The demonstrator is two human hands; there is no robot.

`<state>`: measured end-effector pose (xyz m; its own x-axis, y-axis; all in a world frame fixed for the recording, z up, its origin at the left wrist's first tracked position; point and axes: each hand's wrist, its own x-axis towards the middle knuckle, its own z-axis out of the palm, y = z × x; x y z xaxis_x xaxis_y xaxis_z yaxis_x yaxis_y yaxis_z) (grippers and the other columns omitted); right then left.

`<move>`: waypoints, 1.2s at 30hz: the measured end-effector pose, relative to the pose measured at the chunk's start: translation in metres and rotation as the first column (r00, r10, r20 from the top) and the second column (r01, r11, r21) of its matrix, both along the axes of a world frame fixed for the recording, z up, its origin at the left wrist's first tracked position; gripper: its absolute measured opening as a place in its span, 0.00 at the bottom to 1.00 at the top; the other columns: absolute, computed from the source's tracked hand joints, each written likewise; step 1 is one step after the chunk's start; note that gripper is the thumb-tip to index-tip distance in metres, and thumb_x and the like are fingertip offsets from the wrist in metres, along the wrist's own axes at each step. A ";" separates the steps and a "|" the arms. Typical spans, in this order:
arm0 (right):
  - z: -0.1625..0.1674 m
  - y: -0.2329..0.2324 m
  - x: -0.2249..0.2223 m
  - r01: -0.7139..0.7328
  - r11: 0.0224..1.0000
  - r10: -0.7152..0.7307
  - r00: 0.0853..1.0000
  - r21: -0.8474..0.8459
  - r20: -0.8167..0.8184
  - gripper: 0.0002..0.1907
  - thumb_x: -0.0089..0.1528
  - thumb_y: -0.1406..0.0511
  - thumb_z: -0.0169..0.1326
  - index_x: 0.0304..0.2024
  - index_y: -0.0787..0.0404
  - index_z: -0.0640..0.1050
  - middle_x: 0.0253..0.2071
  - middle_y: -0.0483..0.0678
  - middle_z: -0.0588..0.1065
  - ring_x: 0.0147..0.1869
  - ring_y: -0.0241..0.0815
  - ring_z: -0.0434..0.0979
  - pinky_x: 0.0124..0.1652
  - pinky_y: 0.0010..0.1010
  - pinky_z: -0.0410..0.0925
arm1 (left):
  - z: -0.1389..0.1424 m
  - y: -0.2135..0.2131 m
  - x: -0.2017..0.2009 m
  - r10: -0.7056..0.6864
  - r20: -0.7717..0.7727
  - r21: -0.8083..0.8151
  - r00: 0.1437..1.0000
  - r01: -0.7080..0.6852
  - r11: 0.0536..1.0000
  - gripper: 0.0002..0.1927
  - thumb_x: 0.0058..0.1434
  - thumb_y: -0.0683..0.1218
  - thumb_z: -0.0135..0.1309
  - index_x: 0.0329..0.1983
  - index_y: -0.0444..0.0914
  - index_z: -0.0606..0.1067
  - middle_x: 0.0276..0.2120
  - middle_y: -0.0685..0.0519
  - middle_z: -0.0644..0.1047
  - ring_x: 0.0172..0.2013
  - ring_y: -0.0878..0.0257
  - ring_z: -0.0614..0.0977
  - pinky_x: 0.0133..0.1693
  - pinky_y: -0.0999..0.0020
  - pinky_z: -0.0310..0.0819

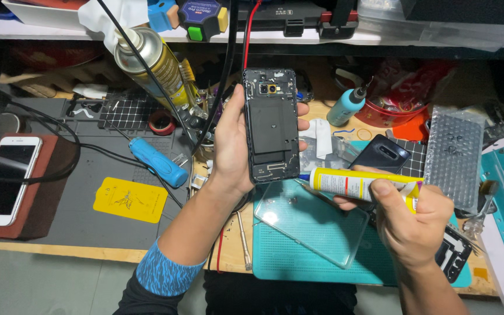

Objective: The person applies adhesive from a tube along the inner frame of a disassembled smartphone. They then align and press the back cover onto the phone and secure it with rubber bands while the adhesive sets.

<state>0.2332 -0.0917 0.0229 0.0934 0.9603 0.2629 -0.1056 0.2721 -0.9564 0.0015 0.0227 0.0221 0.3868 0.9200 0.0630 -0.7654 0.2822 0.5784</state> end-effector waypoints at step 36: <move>-0.006 0.025 0.011 0.067 0.983 -0.021 0.965 0.169 -0.260 0.14 0.75 0.71 0.50 0.56 0.83 0.72 0.54 0.69 0.75 0.54 0.61 0.81 0.48 0.50 0.79 | -0.020 -0.021 0.003 -0.314 -0.522 0.028 0.793 0.384 0.923 0.37 0.75 0.63 0.28 0.59 0.27 0.74 0.48 0.41 0.81 0.43 0.59 0.84 0.42 0.65 0.83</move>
<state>0.2445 -0.0672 0.0172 0.2208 0.8950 0.3875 -0.3248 0.4422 -0.8361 0.0047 0.0015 0.0025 0.6894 0.7139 -0.1231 -0.2247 0.3722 0.9005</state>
